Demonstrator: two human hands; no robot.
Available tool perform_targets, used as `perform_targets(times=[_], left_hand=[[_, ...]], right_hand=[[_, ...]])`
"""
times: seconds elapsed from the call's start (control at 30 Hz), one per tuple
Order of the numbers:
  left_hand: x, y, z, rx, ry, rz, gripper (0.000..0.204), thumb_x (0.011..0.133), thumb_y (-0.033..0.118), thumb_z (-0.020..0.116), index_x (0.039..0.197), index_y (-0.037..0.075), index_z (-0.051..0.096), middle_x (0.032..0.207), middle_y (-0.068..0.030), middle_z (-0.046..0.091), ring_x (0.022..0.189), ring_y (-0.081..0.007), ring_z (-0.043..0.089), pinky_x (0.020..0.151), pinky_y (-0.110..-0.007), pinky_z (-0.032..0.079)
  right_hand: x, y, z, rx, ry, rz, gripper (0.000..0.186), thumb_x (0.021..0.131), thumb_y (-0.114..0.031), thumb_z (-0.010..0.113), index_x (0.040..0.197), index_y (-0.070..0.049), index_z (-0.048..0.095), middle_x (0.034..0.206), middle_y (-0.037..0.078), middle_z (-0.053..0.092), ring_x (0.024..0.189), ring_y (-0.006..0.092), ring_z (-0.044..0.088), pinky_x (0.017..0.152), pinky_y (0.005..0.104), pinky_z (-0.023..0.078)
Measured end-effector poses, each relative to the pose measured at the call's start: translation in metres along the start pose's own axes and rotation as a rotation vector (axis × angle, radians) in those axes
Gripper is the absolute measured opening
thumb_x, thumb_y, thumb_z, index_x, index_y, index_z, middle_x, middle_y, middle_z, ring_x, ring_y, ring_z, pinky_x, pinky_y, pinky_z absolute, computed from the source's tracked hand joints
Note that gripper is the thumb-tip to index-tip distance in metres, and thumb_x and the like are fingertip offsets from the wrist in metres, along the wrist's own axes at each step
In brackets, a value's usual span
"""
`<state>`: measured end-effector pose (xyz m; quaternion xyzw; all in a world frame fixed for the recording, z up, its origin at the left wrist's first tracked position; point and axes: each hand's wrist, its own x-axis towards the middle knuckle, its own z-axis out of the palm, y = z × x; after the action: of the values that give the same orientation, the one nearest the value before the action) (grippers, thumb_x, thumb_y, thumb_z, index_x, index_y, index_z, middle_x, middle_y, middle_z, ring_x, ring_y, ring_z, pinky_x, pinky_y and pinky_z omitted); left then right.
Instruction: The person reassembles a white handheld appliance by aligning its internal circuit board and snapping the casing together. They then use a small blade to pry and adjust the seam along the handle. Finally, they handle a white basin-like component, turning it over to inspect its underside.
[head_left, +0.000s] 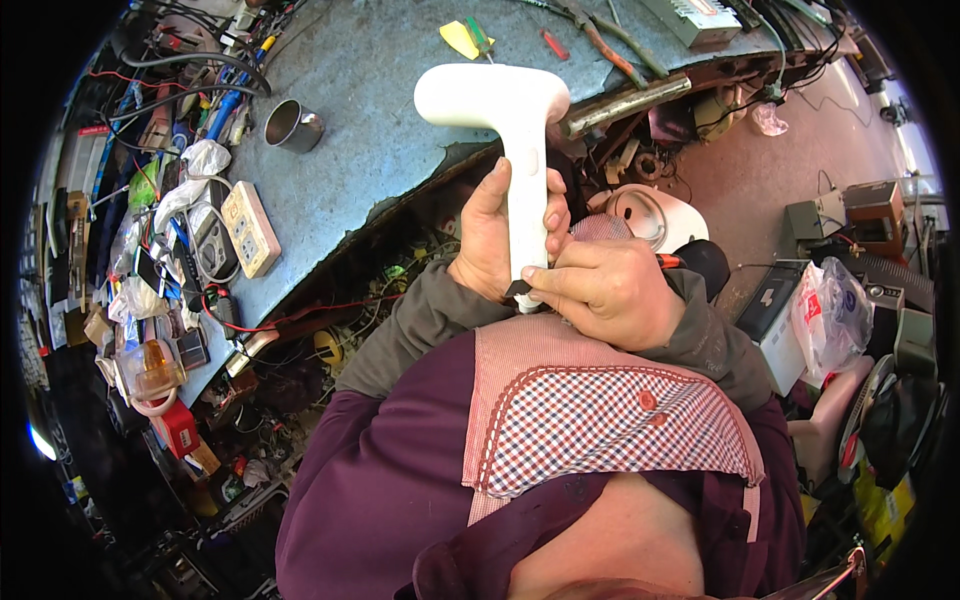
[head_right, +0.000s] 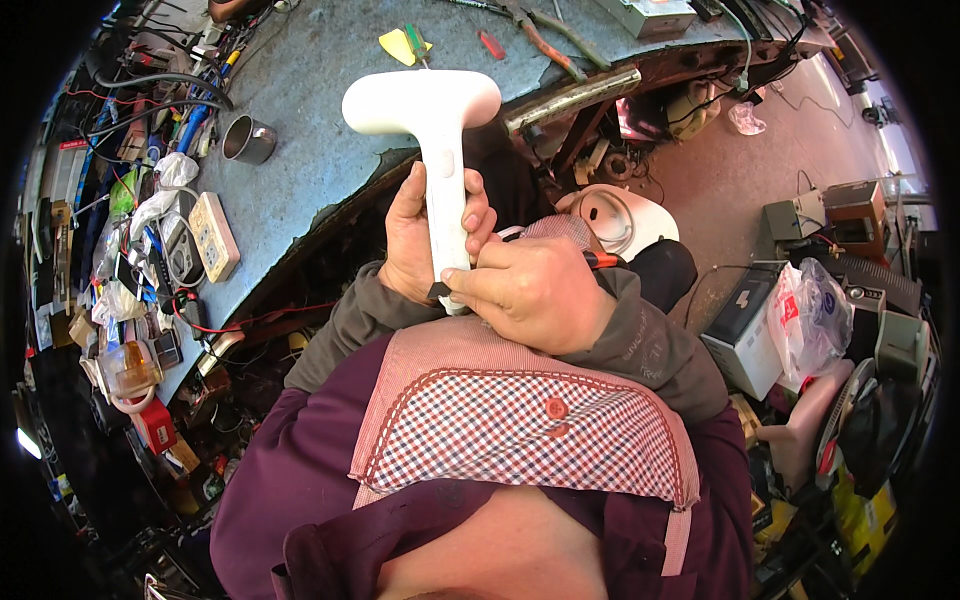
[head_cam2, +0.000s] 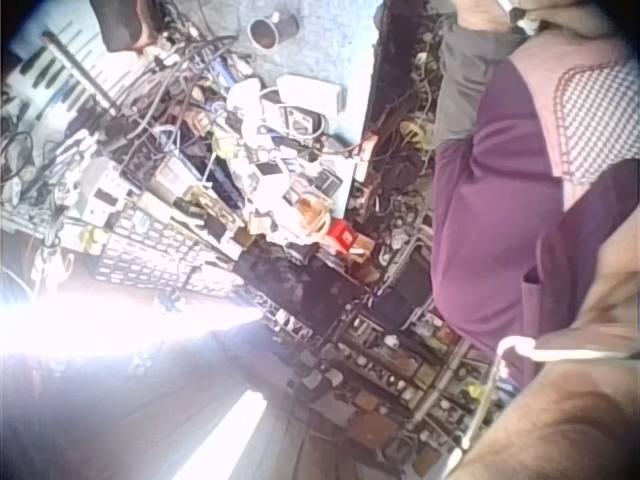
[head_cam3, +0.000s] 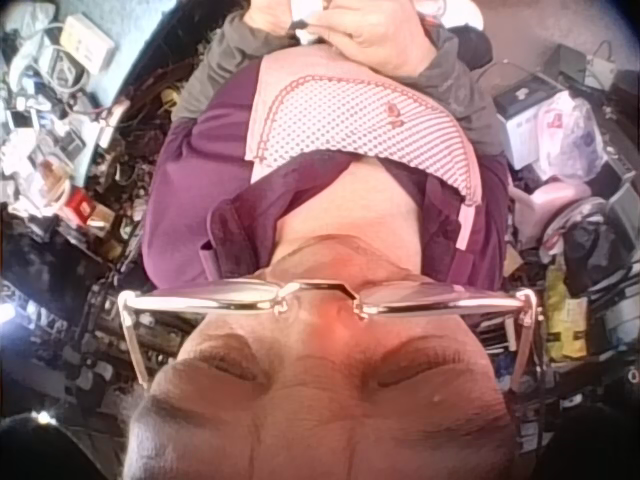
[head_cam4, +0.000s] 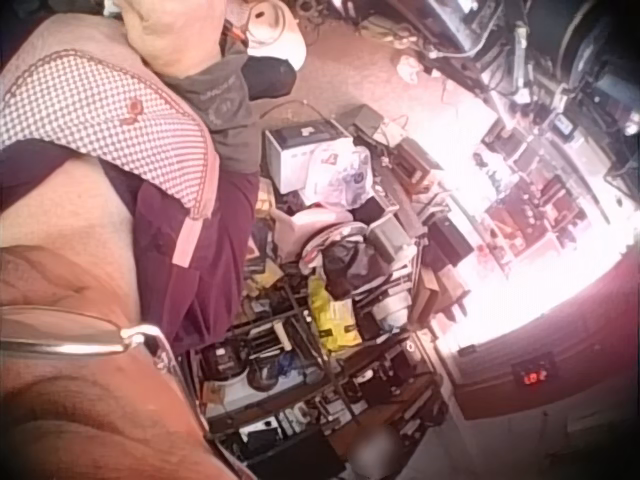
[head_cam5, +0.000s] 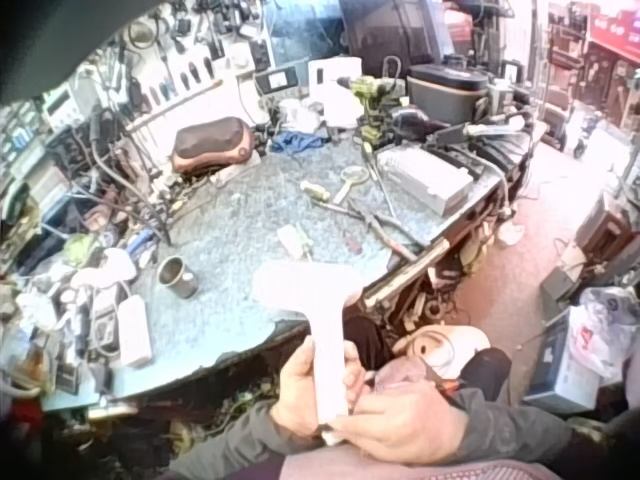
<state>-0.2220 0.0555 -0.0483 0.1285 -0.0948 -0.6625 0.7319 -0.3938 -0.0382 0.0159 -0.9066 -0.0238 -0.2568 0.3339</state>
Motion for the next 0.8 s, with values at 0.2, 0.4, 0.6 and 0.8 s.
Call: perform_targets(times=[0.2,0.4,0.6,0.8], left_hand=[[0.001,-0.003,0.003,-0.061,0.047,0.018,0.066,0.110,0.062,0.053,0.120,-0.001,0.069,0.084,-0.0137,0.065,0.076,-0.0243,0.061,0.072,-0.035,0.054],[-0.001,-0.002,0.001,-0.116,0.085,0.018,0.058,0.104,0.056,0.069,0.119,-0.001,0.069,0.099,-0.0127,0.070,0.091,-0.0242,0.067,0.083,-0.038,0.061],[-0.001,-0.003,0.009,-0.161,0.097,0.065,0.063,0.110,0.057,0.057,0.122,-0.003,0.068,0.100,-0.0126,0.068,0.093,-0.0229,0.064,0.087,-0.038,0.058],[-0.002,-0.004,0.004,-0.119,0.022,0.028,0.062,0.110,0.057,0.058,0.120,-0.003,0.068,0.096,-0.0121,0.067,0.092,-0.0219,0.063,0.086,-0.038,0.058]], right_hand=[[0.005,0.001,0.009,0.050,0.135,0.133,0.025,0.087,-0.016,0.086,0.111,-0.013,0.083,0.087,0.006,0.072,0.070,0.0255,0.072,0.059,0.0373,0.057],[0.015,-0.003,0.008,-0.135,0.197,0.189,0.026,0.087,-0.013,0.085,0.113,-0.011,0.083,0.080,0.005,0.066,0.066,0.0237,0.069,0.057,0.0374,0.054],[0.021,-0.001,0.009,-0.149,0.216,0.159,0.025,0.088,-0.012,0.085,0.112,-0.011,0.083,0.080,0.005,0.065,0.069,0.0224,0.069,0.058,0.0367,0.054],[0.021,0.001,0.003,-0.056,0.161,0.127,0.030,0.088,-0.008,0.086,0.117,-0.005,0.083,0.082,0.010,0.069,0.067,0.0237,0.067,0.060,0.0366,0.052]])
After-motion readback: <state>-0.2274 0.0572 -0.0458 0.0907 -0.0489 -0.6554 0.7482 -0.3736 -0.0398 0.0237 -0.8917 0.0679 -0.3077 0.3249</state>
